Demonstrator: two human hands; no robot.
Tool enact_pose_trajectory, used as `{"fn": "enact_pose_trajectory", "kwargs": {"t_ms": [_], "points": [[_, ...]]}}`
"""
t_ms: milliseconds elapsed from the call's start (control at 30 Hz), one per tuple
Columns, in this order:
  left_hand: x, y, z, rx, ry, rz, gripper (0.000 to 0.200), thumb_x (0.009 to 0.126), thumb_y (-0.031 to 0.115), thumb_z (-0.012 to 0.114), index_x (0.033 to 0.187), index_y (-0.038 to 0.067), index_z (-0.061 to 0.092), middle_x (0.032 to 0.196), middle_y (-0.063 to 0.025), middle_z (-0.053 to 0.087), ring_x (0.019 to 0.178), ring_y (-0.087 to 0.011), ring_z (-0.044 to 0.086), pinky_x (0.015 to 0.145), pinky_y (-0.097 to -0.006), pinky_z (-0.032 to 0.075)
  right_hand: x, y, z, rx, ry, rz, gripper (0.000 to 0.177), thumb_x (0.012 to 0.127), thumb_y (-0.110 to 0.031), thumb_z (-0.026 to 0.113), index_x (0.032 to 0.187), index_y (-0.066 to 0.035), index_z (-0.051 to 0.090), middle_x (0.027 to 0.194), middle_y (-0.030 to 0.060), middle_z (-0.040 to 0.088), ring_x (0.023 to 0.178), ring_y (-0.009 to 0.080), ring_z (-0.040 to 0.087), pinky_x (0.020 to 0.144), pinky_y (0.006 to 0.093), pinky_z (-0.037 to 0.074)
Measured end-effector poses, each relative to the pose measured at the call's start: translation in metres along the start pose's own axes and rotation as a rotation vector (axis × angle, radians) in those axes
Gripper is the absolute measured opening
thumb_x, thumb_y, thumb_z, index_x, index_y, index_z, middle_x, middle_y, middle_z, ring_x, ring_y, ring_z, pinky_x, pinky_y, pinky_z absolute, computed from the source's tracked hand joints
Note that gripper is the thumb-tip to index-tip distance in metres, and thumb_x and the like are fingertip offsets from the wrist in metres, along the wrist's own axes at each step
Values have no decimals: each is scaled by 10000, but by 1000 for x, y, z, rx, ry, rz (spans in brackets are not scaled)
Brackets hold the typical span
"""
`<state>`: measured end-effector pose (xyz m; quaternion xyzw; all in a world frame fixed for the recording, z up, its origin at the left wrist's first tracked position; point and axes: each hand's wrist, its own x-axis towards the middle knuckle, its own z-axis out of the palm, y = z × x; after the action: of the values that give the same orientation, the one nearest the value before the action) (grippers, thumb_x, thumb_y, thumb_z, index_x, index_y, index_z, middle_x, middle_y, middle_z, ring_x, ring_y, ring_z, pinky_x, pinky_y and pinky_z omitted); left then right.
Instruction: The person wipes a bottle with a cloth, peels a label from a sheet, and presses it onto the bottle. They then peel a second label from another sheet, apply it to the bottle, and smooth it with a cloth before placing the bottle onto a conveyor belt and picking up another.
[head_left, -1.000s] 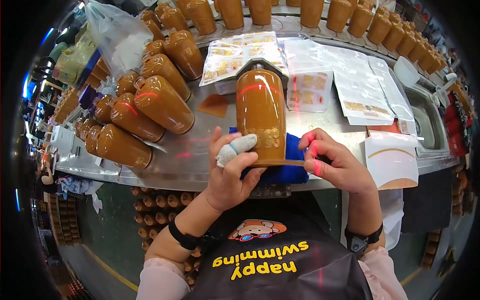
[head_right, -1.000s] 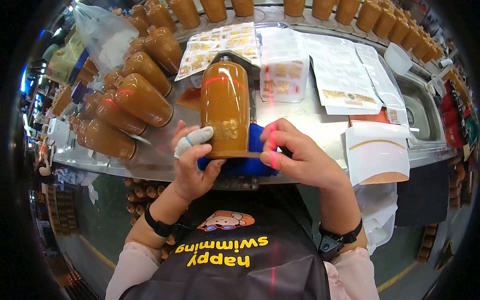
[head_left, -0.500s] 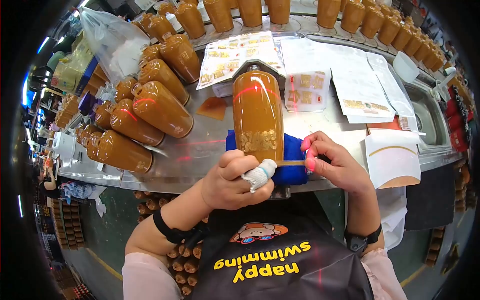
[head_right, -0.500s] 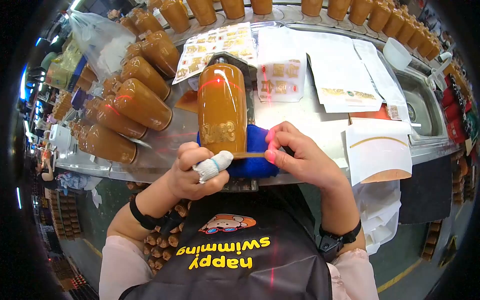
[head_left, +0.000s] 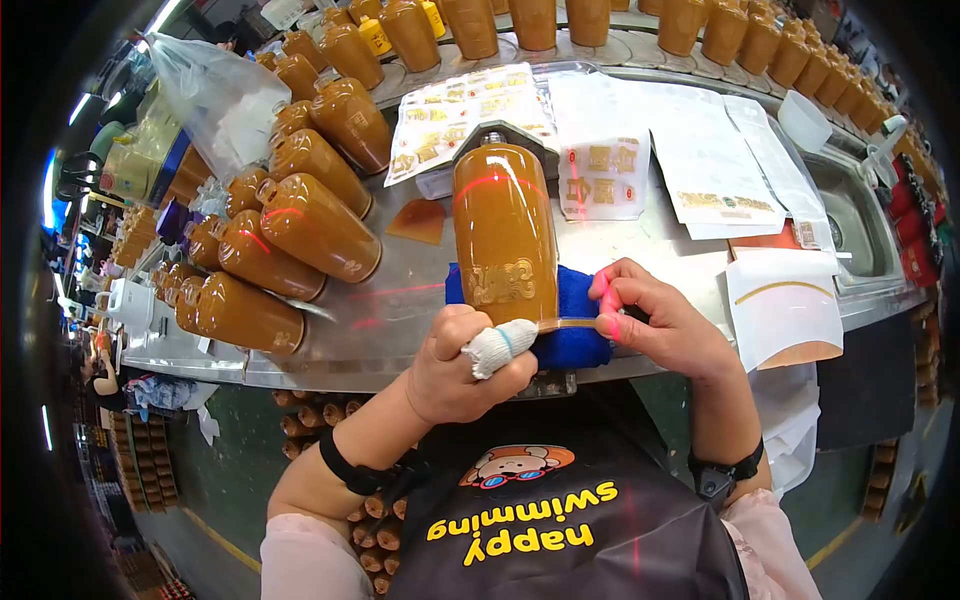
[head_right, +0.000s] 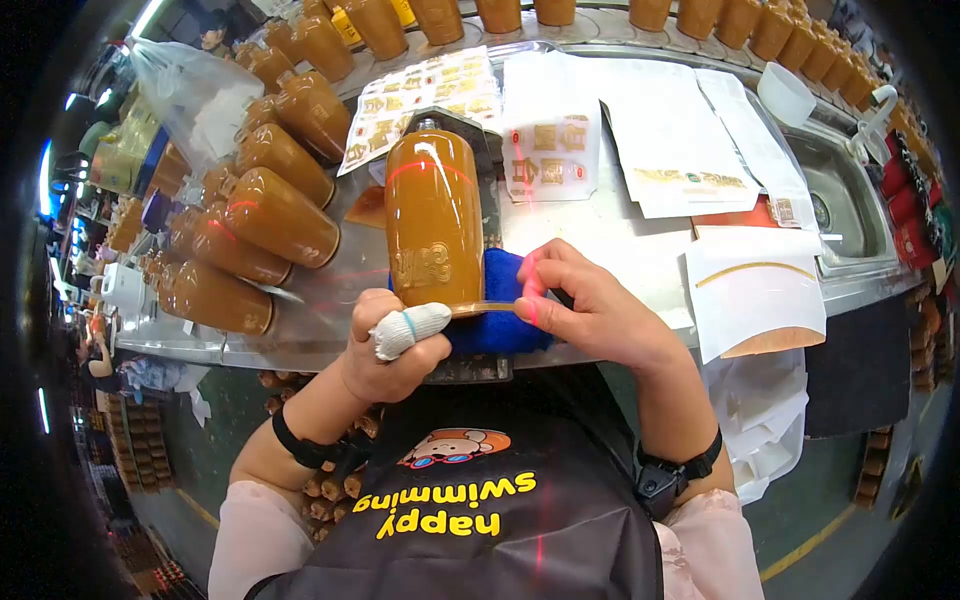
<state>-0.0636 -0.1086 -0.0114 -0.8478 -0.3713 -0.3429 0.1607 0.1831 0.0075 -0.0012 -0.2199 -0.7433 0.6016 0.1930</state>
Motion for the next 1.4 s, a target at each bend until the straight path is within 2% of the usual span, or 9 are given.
{"fn": "enact_pose_trajectory", "kwargs": {"t_ms": [100, 333, 433, 533, 733, 933, 1133, 1333, 1400], "points": [[9, -2, 0, 60, -22, 67, 211, 644, 123, 706, 841, 139, 636, 1112, -11, 608, 925, -216, 482, 671, -345, 443, 0, 0, 2, 10, 13, 5, 221, 944, -237, 637, 845, -47, 579, 1078, 47, 485, 913, 120, 465, 764, 249, 422], [-10, 1, 3, -11, 15, -59, 263, 573, 69, 740, 819, 116, 659, 1024, -56, 603, 869, -231, 488, 660, -351, 446, 2, -3, 4, 35, 11, 38, 235, 942, -248, 646, 826, -64, 558, 1088, 40, 477, 861, 94, 457, 759, 238, 416], [-8, -1, 7, -27, 53, -38, 266, 577, 62, 739, 827, 115, 666, 1059, -56, 607, 857, -228, 490, 660, -347, 445, 4, 1, 4, 14, 11, 11, 236, 940, -252, 649, 826, -66, 559, 1086, 40, 478, 863, 95, 459, 760, 242, 416], [8, -4, 3, 25, 23, 104, 256, 581, 56, 735, 817, 126, 666, 1103, -42, 610, 863, -221, 488, 665, -341, 436, 5, 3, 5, -5, 10, -30, 227, 940, -245, 638, 863, -41, 578, 1045, 55, 495, 909, 138, 475, 789, 265, 418], [-12, 1, 7, -8, 29, -62, 203, 580, 90, 706, 771, 137, 657, 1090, -40, 614, 923, -240, 460, 702, -365, 406, 6, 2, 5, -45, 22, -42, 225, 933, -242, 638, 886, -26, 593, 1028, 63, 504, 925, 158, 483, 788, 277, 422], [5, -5, 1, -19, 1, 56, 232, 587, 51, 725, 797, 130, 668, 1134, -21, 613, 893, -215, 481, 673, -346, 423, 7, 7, 6, -32, 37, -56, 222, 924, -239, 653, 888, -27, 594, 1024, 67, 504, 911, 164, 487, 781, 281, 426], [-11, 0, 7, -64, 39, -78, 199, 586, 83, 714, 766, 143, 654, 1103, -49, 587, 936, -249, 462, 728, -364, 412, 9, 5, 7, -55, 45, -76, 219, 915, -228, 658, 884, -23, 590, 994, 71, 497, 897, 176, 488, 781, 289, 428], [5, -3, 5, -11, 5, 77, 209, 596, 63, 716, 770, 156, 645, 1093, -46, 579, 922, -255, 461, 722, -363, 400, 10, 5, 8, -73, 47, -76, 218, 907, -224, 667, 863, -28, 583, 964, 77, 492, 900, 186, 489, 785, 294, 425], [3, -4, 5, -39, -8, 45, 210, 594, 66, 717, 769, 158, 645, 1090, -43, 582, 924, -252, 460, 720, -363, 400, 9, 4, 9, -68, 53, -78, 219, 904, -223, 669, 857, -29, 581, 960, 80, 492, 897, 188, 491, 784, 296, 426]]}}
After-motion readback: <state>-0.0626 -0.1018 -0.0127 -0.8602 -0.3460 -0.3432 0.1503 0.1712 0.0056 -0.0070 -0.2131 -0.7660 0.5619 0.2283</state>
